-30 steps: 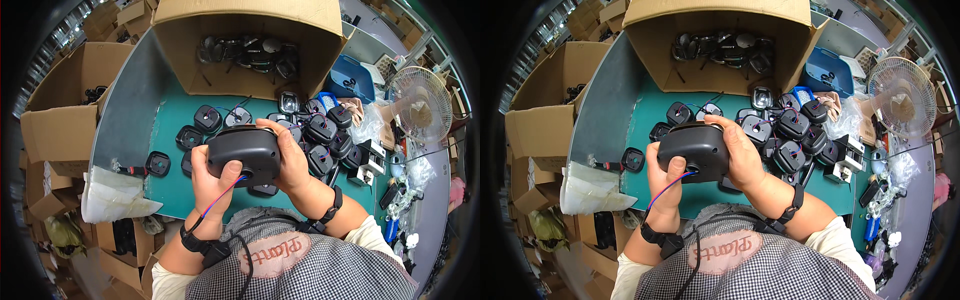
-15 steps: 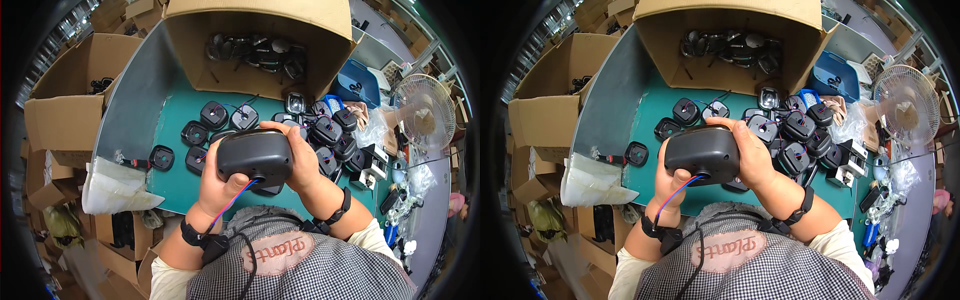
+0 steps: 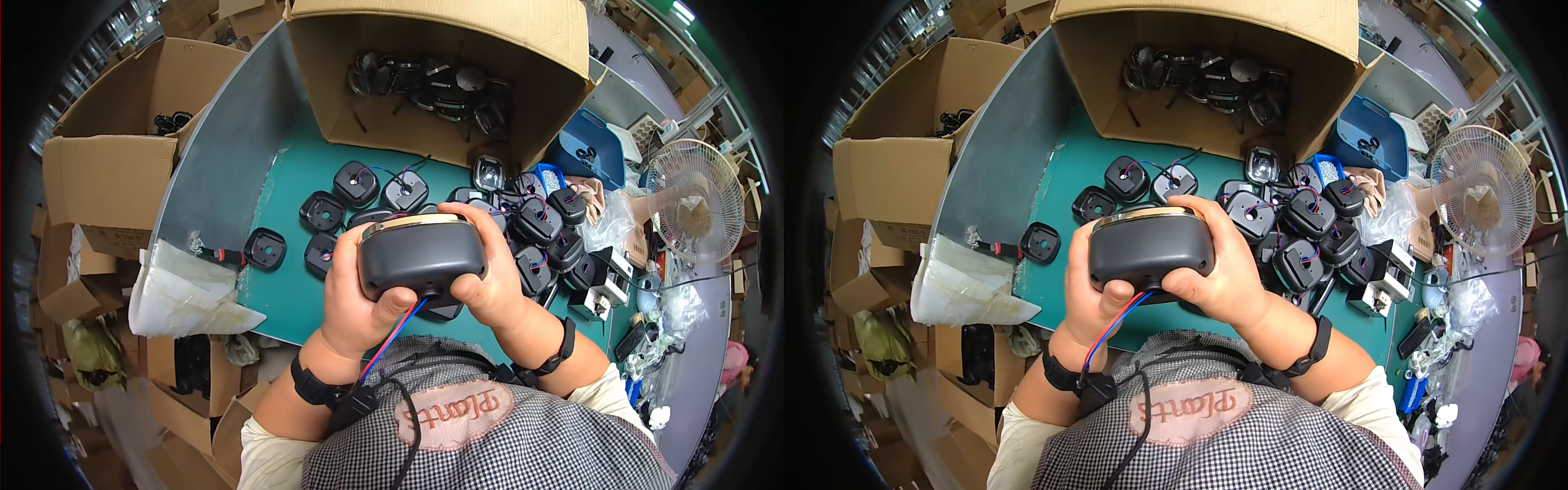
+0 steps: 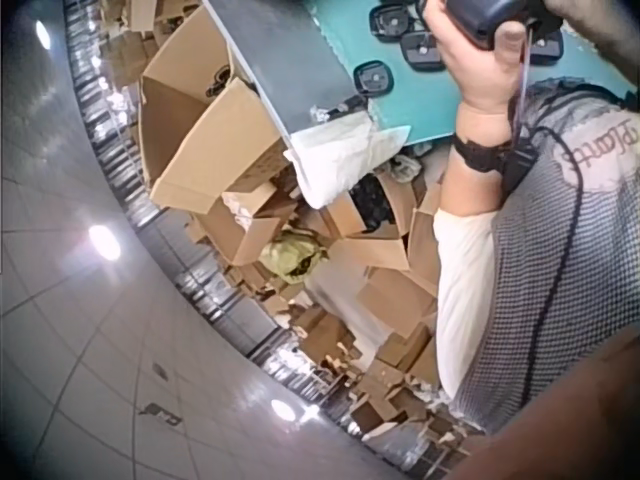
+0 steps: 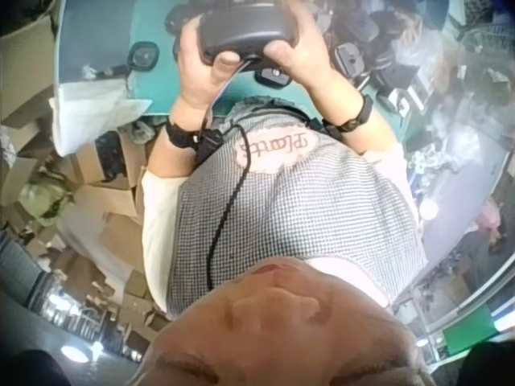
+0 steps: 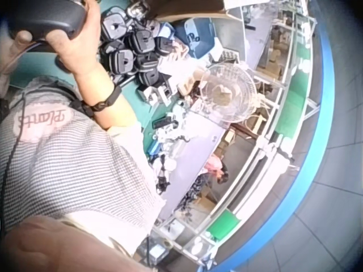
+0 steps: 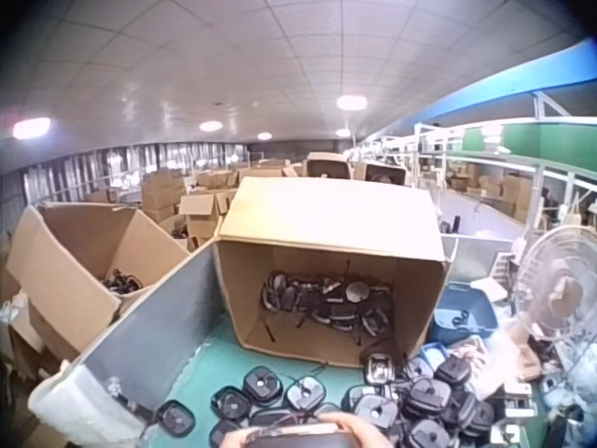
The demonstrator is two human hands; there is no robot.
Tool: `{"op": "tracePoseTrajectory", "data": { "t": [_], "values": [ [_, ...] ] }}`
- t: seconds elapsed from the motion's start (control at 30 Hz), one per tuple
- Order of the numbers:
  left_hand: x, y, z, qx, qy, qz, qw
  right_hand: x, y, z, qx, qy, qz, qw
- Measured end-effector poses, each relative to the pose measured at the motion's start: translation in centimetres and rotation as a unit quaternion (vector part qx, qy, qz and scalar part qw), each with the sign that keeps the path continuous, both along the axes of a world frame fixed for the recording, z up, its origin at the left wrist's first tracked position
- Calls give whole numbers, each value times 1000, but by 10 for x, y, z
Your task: Assembling and inspecting black plastic enclosures with internal wiring at a factory workstation.
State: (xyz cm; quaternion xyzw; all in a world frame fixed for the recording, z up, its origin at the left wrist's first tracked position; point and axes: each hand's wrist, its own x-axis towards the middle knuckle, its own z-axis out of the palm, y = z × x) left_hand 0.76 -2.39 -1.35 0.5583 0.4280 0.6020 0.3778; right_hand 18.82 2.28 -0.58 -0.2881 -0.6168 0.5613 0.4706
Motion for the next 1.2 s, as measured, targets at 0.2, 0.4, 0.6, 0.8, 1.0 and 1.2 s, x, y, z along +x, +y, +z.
{"op": "tracePoseTrajectory", "data": {
  "t": [0.2, 0.4, 0.6, 0.8, 1.0, 1.2],
  "values": [
    [-3, 7, -9, 42, 59, -13, 997, 8, 8, -7, 31, -59, -11, 998],
    [-3, 7, -8, 28, 133, -5, 991, 6, 8, -13, 12, -56, -34, 998],
    [-2, 6, -1, 35, 139, 13, 990, 3, 3, -3, -32, -32, -39, 998],
    [3, 1, 0, 44, 107, -20, 993, 7, 3, 0, 31, -50, -76, 995],
    [8, 2, -4, 74, 118, -39, 989, 11, 6, -5, 69, -7, -73, 995],
    [19, 9, -12, 77, 65, -31, 994, 12, 7, -11, 111, 40, -93, 989]
  ]
}}
